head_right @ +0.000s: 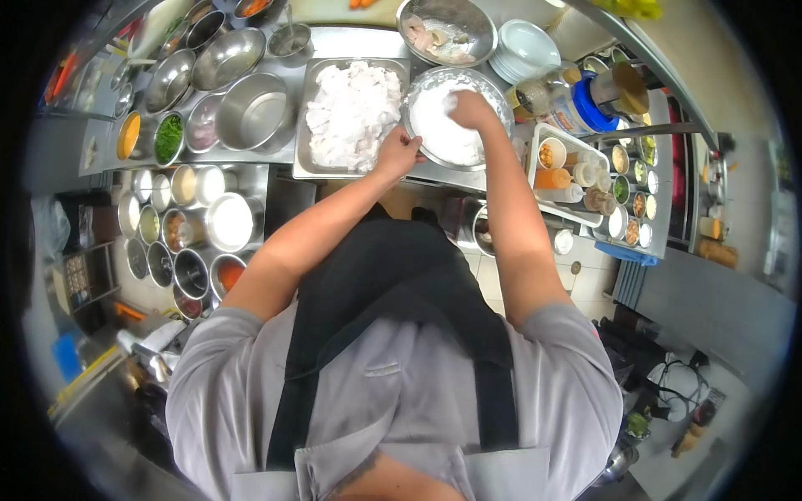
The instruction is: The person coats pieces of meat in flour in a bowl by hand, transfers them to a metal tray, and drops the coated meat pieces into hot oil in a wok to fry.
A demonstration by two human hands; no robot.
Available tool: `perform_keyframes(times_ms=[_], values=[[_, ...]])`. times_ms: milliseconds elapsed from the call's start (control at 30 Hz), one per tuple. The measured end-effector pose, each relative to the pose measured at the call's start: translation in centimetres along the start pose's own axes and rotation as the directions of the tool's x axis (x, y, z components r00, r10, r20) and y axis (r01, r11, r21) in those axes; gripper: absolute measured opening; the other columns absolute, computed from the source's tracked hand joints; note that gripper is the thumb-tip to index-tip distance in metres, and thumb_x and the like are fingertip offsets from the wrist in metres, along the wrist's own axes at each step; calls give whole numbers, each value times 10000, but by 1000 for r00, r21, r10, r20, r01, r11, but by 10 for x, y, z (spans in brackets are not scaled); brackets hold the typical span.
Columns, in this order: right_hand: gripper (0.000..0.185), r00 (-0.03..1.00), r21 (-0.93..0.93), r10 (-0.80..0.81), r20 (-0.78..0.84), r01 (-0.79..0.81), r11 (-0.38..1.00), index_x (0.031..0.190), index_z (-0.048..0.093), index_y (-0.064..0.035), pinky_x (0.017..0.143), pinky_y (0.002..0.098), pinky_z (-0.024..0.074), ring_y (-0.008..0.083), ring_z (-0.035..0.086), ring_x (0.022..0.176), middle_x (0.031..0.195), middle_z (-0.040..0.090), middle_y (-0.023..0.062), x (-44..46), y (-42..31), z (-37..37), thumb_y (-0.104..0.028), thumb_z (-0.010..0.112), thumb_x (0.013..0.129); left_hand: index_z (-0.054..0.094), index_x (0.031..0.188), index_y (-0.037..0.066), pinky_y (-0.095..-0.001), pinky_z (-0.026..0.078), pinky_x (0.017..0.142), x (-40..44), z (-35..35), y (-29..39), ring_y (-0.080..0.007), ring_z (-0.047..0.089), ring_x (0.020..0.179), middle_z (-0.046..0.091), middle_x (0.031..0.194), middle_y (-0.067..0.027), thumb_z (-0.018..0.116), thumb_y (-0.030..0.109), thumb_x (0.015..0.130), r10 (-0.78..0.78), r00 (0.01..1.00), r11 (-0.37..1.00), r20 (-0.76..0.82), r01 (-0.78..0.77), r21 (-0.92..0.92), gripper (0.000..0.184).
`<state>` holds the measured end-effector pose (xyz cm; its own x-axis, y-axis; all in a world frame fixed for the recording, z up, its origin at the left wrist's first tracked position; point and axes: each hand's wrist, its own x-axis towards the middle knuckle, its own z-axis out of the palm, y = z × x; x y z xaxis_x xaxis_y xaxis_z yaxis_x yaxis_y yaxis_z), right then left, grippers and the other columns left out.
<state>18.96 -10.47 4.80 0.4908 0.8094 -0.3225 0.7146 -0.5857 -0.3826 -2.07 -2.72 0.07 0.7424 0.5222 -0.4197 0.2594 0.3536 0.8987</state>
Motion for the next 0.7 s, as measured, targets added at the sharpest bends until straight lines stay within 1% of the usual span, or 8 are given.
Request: perform_keyframes(times_ms=[100,167,300,333,433,467,600,700], values=[[682,973,-14,-228,24,228,974,1357,552,-172,955,414,490,355,596,1130,1226,621,203,-26,24,53,-193,714,695,475,911,-34,-278,599,576,-1,2,3,-180,649,688,537,874,-105,599,71,944,-23,1000,1000,-14,23,20,167],[768,996,-187,-64,69,76,979,1414,481,-193,952,436,487,350,567,1172,1284,580,193,-46,-6,56,-147,702,680,480,908,-27,-280,601,584,5,1,-7,-175,642,697,538,876,-101,598,71,945,-7,1000,1000,0,7,24,158],[535,993,-116,-68,-98,56,992,1209,671,-138,923,435,502,355,634,1048,1105,676,197,-35,14,58,-29,614,689,484,898,-9,-289,610,615,9,-1,-15,-163,619,719,529,881,-90,595,74,952,41,999,999,26,-41,-35,148],[460,972,-42,-66,-227,58,997,1119,720,-118,920,425,506,357,648,1019,1042,693,199,-39,12,50,-1,573,699,465,890,0,-298,617,630,6,0,-9,-161,612,728,519,876,-86,594,78,955,23,999,999,26,-23,-25,164],[458,960,93,93,-264,-71,993,1124,717,-111,936,416,500,354,642,1045,1054,689,203,-48,9,19,-1,553,710,445,891,7,-300,620,642,-1,2,0,-162,608,733,503,878,-83,592,76,957,-4,999,998,35,7,-66,175],[496,989,6,105,-108,-105,994,1206,674,-117,956,413,496,336,627,1100,1131,673,193,-45,15,12,-24,558,732,424,892,19,-307,623,662,0,1,-1,-164,603,729,495,886,-80,583,66,960,12,999,998,48,-8,-67,179],[641,988,-174,118,100,-99,980,1361,554,-164,968,418,497,298,578,1203,1307,608,128,-44,17,26,-188,663,730,424,869,5,-301,620,606,1,3,-3,-165,604,709,493,862,-85,591,54,949,23,999,993,38,-18,-113,191],[579,989,-293,108,96,-76,953,1299,605,-181,952,434,502,266,604,1170,1235,652,88,-44,-2,51,-213,677,725,417,902,30,-317,625,689,1,1,-3,-160,595,736,496,896,-80,573,54,962,6,999,996,43,-3,-88,170]])
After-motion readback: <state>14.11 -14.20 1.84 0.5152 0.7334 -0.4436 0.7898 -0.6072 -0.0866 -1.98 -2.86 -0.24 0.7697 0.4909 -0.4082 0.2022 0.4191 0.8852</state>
